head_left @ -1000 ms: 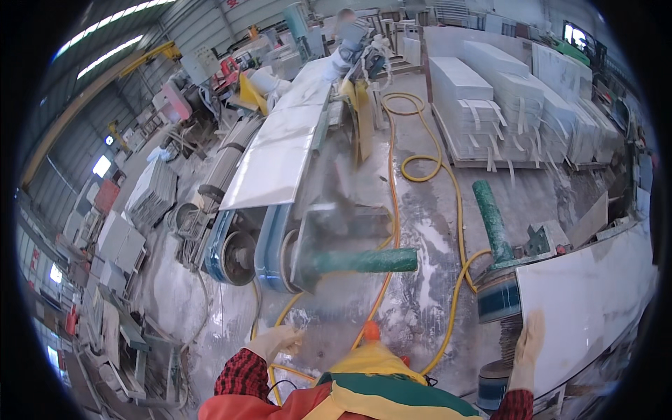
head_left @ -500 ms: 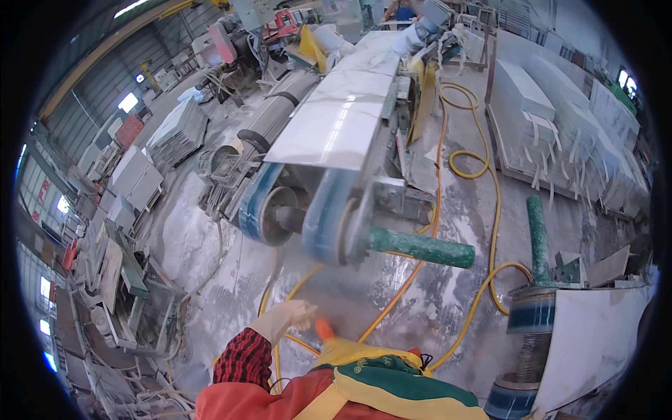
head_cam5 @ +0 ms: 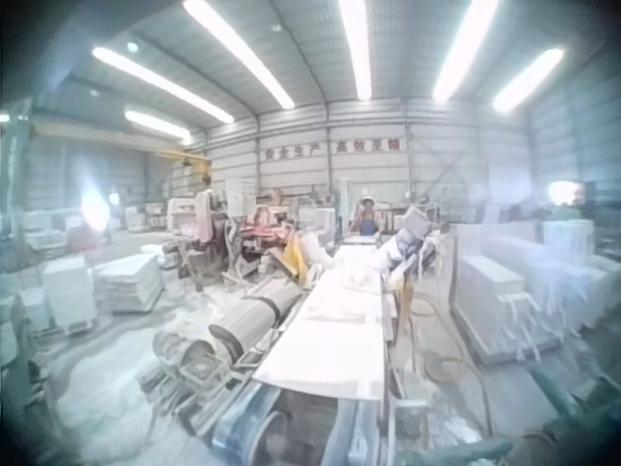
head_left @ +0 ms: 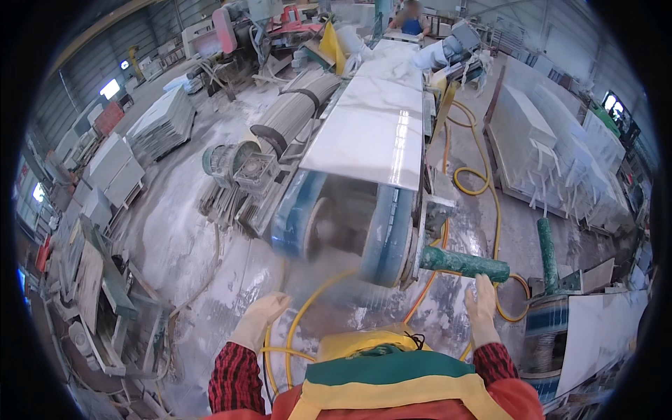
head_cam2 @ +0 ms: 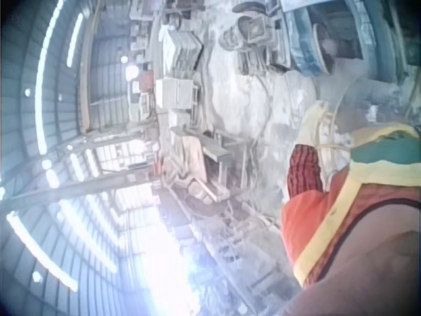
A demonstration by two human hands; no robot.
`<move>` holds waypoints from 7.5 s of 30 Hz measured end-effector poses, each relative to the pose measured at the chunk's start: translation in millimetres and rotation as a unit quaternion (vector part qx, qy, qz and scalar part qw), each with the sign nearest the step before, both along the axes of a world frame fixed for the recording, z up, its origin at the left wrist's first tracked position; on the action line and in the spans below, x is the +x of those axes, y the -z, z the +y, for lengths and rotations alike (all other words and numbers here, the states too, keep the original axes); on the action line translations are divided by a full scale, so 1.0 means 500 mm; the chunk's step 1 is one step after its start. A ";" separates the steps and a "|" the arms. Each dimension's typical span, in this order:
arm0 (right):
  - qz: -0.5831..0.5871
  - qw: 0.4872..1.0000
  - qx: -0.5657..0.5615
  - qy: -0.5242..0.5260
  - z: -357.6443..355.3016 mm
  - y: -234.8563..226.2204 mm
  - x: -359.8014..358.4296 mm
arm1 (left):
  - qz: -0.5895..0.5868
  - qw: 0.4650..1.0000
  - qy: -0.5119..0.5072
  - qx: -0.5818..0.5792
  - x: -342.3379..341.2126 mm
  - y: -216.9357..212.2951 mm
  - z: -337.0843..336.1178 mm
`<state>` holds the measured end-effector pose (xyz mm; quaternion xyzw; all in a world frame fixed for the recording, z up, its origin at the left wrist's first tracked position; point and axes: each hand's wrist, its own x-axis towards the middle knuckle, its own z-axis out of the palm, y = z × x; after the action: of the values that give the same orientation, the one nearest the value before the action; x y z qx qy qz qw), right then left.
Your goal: The person guides large white stone slabs through a conveyor-fed polishing machine, using both hands to steady and align each slab as it moves. After polishing, the person lifts and stacks the finished slabs onto a nearby pile.
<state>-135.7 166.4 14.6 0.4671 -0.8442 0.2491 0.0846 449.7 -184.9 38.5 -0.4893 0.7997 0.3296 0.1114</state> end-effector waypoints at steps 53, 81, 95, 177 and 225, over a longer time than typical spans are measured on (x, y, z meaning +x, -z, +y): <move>0.085 0.989 -0.087 -0.086 -0.941 -0.142 0.067 | 0.257 0.863 0.173 -0.398 -0.556 -0.076 -0.753; 0.063 0.990 -0.061 -0.108 -0.931 -0.157 0.035 | 0.220 0.902 0.167 -0.333 -0.539 -0.099 -0.720; 0.053 0.991 -0.068 -0.101 -0.917 -0.158 0.051 | 0.246 0.884 0.180 -0.356 -0.529 -0.101 -0.713; 0.059 0.988 -0.125 -0.067 -0.838 -0.138 0.108 | 0.222 0.870 0.195 -0.395 -0.461 -0.050 -0.645; 0.078 0.985 -0.138 -0.073 -0.801 -0.132 0.147 | 0.243 0.858 0.187 -0.413 -0.419 -0.047 -0.596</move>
<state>-62.3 -234.4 80.6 0.5294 -0.7559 0.3317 0.1959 240.0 -482.7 62.2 -0.2355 0.9406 0.0507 -0.2392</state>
